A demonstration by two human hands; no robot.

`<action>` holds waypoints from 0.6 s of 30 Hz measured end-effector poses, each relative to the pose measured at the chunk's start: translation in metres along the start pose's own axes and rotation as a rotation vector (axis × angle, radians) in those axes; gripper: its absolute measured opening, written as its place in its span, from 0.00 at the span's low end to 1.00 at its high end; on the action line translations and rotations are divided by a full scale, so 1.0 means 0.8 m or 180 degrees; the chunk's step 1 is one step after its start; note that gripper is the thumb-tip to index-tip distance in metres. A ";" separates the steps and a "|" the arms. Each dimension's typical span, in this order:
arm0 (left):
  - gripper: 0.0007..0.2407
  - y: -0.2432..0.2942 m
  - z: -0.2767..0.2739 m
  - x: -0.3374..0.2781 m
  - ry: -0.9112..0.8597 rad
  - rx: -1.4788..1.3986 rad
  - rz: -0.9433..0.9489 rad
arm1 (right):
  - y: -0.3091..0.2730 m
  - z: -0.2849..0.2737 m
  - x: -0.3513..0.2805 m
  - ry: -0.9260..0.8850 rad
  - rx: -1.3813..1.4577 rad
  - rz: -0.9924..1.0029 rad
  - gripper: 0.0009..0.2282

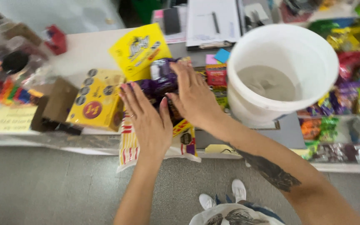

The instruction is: Organizing and arranging various snack and candy packages on a retail shelf and wiping down the shelf surface.

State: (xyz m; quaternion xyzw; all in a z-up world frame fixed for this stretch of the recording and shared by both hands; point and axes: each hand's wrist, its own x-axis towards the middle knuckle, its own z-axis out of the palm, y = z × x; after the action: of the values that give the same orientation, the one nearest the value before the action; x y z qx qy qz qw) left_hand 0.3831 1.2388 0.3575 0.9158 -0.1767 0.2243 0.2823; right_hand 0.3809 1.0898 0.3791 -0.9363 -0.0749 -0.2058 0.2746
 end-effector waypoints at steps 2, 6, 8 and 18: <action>0.33 0.031 -0.009 -0.005 0.0000 -0.0033 0.0134 | -0.003 -0.020 -0.020 0.0284 0.0078 -0.0088 0.30; 0.24 0.101 -0.044 -0.057 -0.0358 -0.0718 0.0466 | -0.017 -0.082 -0.094 0.0114 0.0337 -0.0239 0.20; 0.22 0.134 -0.041 -0.074 -0.0387 -0.1158 0.0676 | -0.003 -0.121 -0.123 -0.0040 0.0517 -0.0113 0.19; 0.25 0.343 0.040 -0.178 -0.1524 -0.2129 0.0783 | 0.123 -0.274 -0.318 0.0057 0.0344 0.0249 0.15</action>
State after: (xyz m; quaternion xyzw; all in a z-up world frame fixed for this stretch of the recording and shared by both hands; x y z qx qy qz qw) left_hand 0.1506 1.0346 0.3815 0.7722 -0.4081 -0.0323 0.4859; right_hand 0.1000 0.8809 0.3908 -0.9204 -0.0468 -0.1990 0.3333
